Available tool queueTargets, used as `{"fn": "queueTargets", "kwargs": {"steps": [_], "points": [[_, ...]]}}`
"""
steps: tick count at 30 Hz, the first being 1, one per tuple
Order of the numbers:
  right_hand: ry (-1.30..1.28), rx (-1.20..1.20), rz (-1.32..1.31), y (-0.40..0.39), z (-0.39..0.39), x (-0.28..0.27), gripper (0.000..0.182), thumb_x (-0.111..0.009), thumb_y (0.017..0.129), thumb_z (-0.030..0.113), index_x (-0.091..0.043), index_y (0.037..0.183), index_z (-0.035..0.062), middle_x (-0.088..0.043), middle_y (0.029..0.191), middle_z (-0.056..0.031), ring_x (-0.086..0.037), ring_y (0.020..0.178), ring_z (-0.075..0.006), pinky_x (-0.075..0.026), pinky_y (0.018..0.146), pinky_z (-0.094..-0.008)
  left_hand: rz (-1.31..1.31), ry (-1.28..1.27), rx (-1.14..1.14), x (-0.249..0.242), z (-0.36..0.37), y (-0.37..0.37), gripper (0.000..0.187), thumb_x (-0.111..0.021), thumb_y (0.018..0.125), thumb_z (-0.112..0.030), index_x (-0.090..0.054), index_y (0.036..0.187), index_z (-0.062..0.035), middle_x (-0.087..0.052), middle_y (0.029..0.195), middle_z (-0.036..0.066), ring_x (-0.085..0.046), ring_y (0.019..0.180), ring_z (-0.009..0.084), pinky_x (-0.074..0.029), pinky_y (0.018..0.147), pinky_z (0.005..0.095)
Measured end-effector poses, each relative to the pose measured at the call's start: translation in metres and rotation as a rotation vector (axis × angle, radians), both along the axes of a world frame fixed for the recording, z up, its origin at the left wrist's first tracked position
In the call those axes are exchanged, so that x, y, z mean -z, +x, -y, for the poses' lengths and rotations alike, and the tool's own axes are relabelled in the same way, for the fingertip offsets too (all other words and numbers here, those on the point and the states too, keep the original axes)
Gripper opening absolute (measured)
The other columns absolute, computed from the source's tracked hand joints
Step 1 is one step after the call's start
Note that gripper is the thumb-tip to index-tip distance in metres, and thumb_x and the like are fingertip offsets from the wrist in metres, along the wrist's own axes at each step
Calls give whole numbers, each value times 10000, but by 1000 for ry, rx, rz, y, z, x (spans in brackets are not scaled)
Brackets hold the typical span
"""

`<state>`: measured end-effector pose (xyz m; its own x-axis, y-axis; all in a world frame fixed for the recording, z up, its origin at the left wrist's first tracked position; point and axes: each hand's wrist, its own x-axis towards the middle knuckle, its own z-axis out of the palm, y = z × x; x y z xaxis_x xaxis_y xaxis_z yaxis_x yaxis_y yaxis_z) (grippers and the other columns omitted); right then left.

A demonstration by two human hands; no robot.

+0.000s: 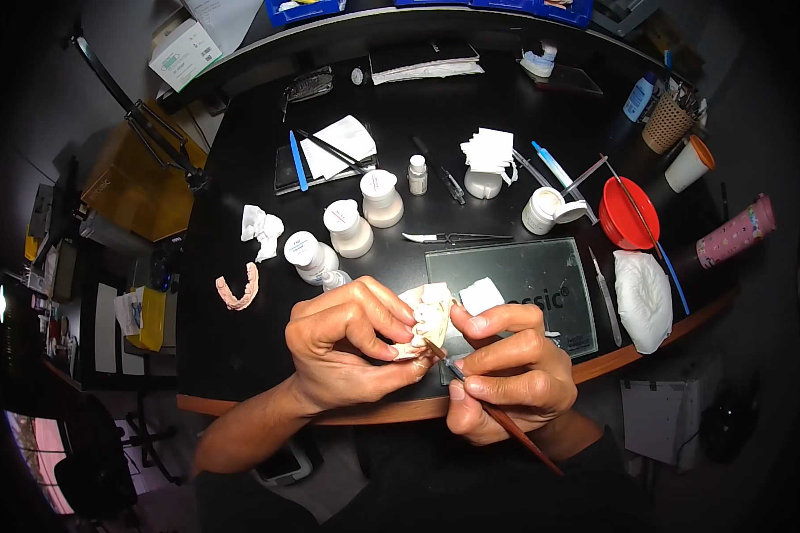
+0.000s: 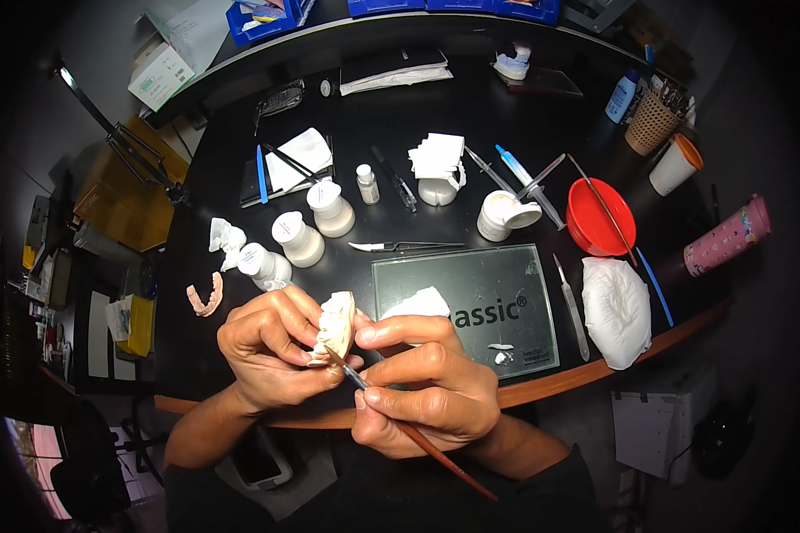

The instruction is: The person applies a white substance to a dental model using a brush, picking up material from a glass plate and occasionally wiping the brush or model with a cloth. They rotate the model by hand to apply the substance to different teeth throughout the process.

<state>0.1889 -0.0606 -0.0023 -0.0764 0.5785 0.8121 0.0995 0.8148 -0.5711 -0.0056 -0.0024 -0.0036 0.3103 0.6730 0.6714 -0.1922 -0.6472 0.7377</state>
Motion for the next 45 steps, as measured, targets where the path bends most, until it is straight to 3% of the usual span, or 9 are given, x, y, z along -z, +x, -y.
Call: {"fn": "queueTargets", "kwargs": {"steps": [2,45], "points": [[29,8,-50,-2,-2,2,255,-806,762,1,-677,972,63,-685,891,-77,-663,1041,-326,-572,828,-386,-3,2,-2,-1,0,0,379,-894,586,69,-541,605,-67,-679,758,89,-714,768,219,-576,629,299],[40,-13,-56,-3,-2,1,243,-810,769,4,-687,972,55,-685,885,-81,-665,1039,-320,-587,827,-382,3,30,20,-1,-2,-1,343,-884,588,77,-570,605,-61,-677,737,84,-706,767,211,-595,653,312]]}}
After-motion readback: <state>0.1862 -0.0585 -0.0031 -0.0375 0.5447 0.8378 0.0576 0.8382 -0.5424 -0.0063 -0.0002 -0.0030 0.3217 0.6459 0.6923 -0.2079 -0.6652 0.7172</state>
